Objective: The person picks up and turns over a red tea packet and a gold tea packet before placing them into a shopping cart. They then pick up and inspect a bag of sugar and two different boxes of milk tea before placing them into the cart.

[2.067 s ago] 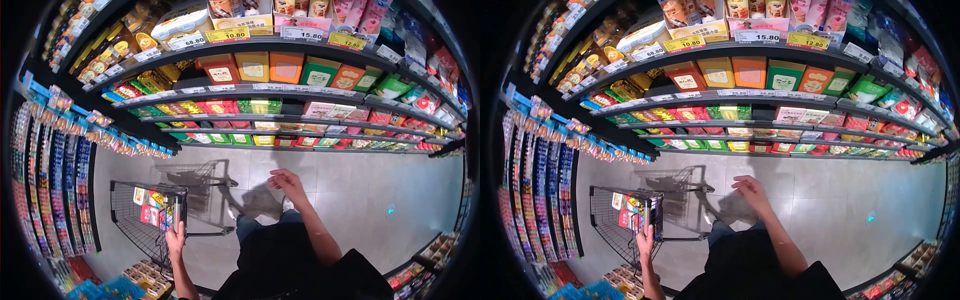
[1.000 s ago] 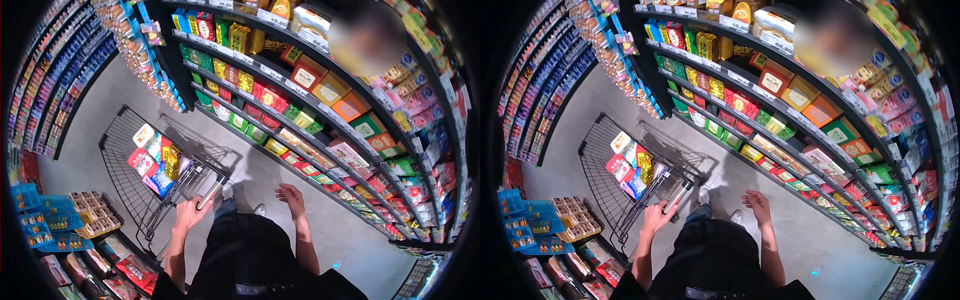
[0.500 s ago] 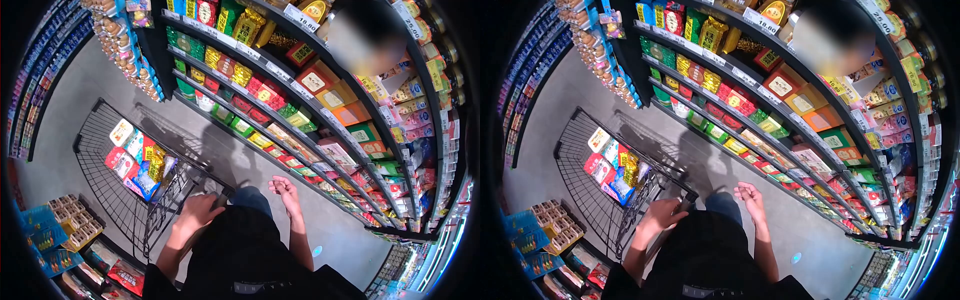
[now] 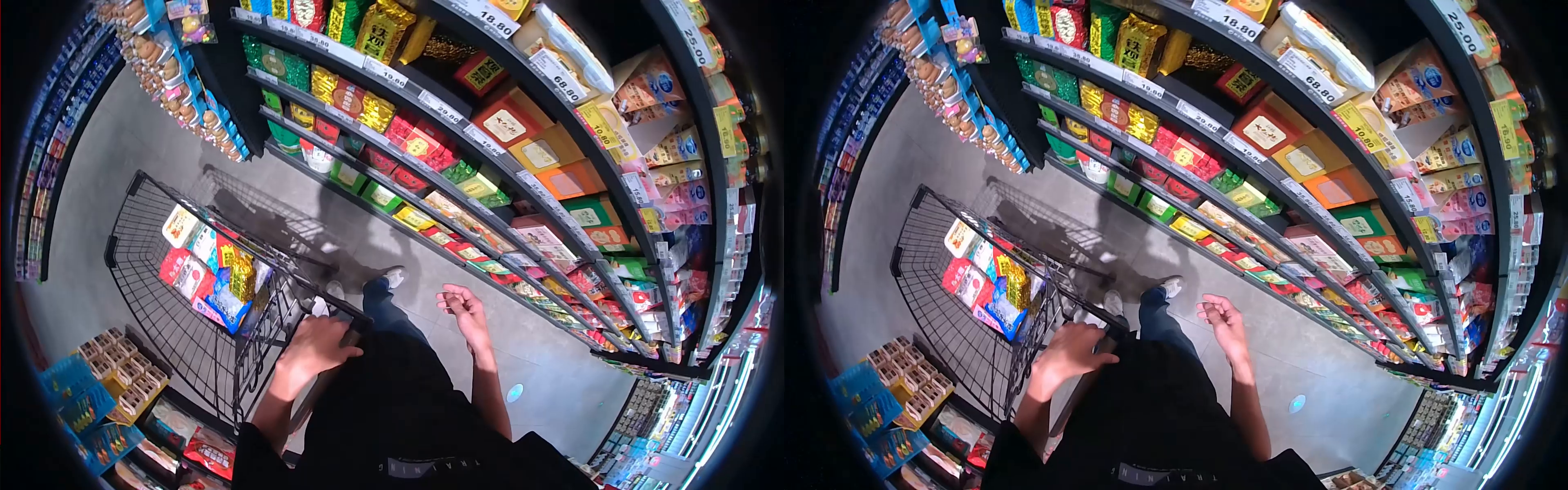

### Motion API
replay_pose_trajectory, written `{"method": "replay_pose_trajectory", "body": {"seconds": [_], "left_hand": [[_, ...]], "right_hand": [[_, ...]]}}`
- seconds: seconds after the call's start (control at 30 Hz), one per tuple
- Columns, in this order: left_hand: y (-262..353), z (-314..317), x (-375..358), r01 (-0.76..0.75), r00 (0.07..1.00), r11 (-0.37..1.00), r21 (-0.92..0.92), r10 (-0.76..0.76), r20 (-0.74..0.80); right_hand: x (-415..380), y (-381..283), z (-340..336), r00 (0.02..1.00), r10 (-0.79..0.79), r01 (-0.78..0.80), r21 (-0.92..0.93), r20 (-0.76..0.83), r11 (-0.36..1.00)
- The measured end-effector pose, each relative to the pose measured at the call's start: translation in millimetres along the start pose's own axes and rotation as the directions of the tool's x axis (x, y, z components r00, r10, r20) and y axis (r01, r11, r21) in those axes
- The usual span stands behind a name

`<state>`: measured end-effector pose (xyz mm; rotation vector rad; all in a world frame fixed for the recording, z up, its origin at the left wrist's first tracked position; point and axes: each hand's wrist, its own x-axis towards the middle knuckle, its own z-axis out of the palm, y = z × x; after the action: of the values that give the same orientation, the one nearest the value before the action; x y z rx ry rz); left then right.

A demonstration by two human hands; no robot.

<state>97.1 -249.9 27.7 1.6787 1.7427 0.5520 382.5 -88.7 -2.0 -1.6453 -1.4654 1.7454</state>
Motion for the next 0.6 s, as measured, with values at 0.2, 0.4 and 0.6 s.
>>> {"method": "replay_pose_trajectory", "body": {"seconds": [0.2, 0.4, 0.6], "left_hand": [[13, -8, 14, -0.010, 0.968, 0.999, 0.043, 0.020, -0.250], [22, 26, 38, -0.096, 0.851, 0.995, 0.025, 0.095, -0.517], [12, 48, 41, -0.103, 0.849, 0.994, -0.040, 0.067, -0.524]], "right_hand": [[-5, 2, 9, 1.000, -0.013, 0.013, 0.049, 0.005, 0.999], [-10, 24, 18, 0.997, -0.072, 0.071, 0.082, 0.011, 0.994], [-14, 43, 39, 0.988, -0.128, 0.110, 0.204, 0.080, 0.973]]}}
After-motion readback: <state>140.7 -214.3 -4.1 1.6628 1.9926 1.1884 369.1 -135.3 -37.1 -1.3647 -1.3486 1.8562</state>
